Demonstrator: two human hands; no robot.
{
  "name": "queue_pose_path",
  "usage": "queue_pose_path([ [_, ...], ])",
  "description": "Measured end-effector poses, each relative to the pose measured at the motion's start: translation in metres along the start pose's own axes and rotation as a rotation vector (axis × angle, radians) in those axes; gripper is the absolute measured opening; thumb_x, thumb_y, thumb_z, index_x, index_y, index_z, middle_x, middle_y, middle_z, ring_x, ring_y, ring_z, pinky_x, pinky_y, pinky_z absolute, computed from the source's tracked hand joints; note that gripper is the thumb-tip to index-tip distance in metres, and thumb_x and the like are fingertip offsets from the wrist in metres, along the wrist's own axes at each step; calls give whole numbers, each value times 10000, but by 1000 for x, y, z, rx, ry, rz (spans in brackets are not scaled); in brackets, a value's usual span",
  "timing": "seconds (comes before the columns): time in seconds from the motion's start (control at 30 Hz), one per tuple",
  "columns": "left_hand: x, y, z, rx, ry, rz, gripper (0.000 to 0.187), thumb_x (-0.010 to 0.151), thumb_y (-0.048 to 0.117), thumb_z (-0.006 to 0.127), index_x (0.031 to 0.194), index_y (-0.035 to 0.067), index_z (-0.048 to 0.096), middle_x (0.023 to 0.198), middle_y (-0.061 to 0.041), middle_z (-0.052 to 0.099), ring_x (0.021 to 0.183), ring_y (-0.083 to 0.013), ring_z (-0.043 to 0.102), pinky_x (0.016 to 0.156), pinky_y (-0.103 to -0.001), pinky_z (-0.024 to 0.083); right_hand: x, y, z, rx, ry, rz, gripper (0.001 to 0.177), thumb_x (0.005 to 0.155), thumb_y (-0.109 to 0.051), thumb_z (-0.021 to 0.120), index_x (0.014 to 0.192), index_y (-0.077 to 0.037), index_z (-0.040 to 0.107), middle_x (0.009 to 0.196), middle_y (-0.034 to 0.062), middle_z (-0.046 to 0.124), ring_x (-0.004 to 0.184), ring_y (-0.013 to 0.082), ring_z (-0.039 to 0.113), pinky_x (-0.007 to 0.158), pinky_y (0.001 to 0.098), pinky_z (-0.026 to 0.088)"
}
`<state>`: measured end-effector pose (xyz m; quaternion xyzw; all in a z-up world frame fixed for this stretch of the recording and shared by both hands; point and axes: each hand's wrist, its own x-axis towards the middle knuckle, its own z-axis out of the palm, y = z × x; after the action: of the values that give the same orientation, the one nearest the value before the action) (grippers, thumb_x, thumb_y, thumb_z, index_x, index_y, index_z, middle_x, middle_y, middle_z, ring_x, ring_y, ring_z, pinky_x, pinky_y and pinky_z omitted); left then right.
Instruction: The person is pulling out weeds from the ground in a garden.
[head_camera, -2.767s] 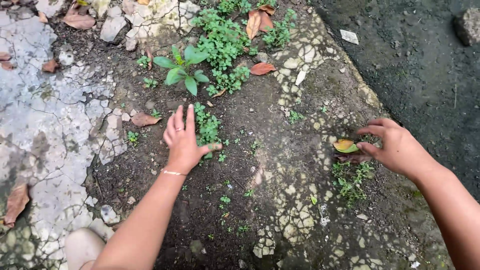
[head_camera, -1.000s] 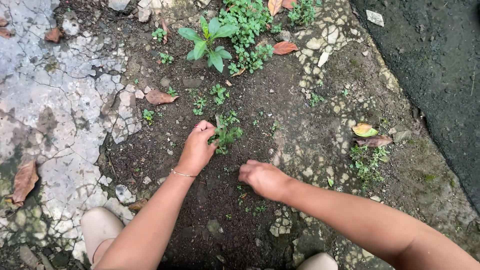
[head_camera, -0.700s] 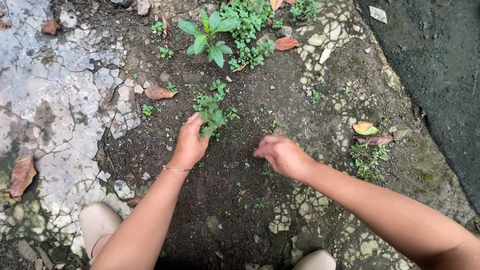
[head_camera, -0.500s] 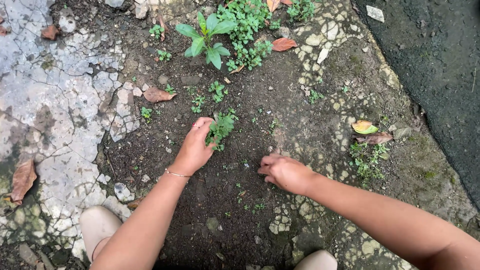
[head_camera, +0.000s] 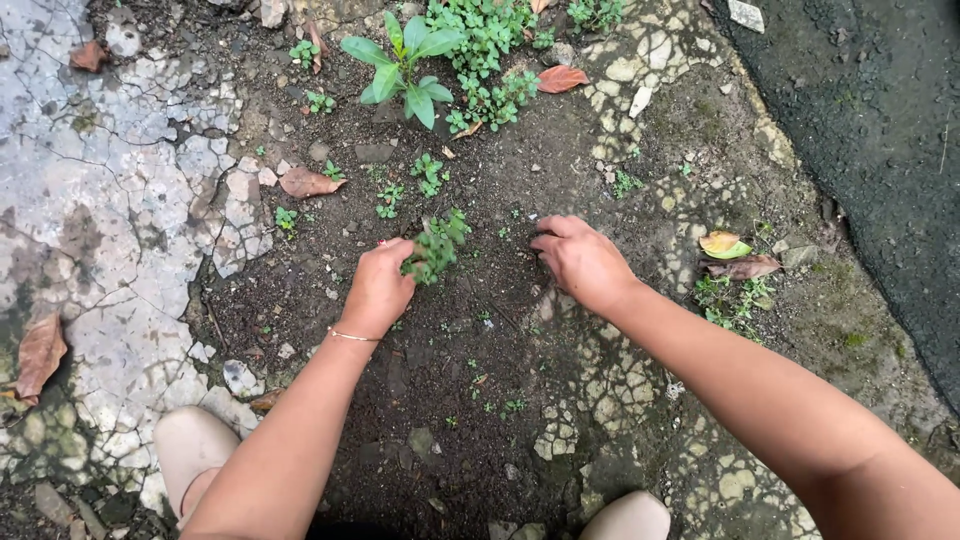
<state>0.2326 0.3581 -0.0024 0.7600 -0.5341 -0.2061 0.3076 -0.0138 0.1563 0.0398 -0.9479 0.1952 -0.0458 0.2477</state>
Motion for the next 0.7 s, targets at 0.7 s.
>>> queue_pose_path([
  [0.7,61,261,167,-494,-446,-140,538,874,271,761,1311,-7,614,1199,-191,686,1095,-287,681,997,-403,551,-151,104,-132,-20,89,659,161,914,-161,747,1057,-98,785,1043,105,771,858,256,753,812,379,598],
])
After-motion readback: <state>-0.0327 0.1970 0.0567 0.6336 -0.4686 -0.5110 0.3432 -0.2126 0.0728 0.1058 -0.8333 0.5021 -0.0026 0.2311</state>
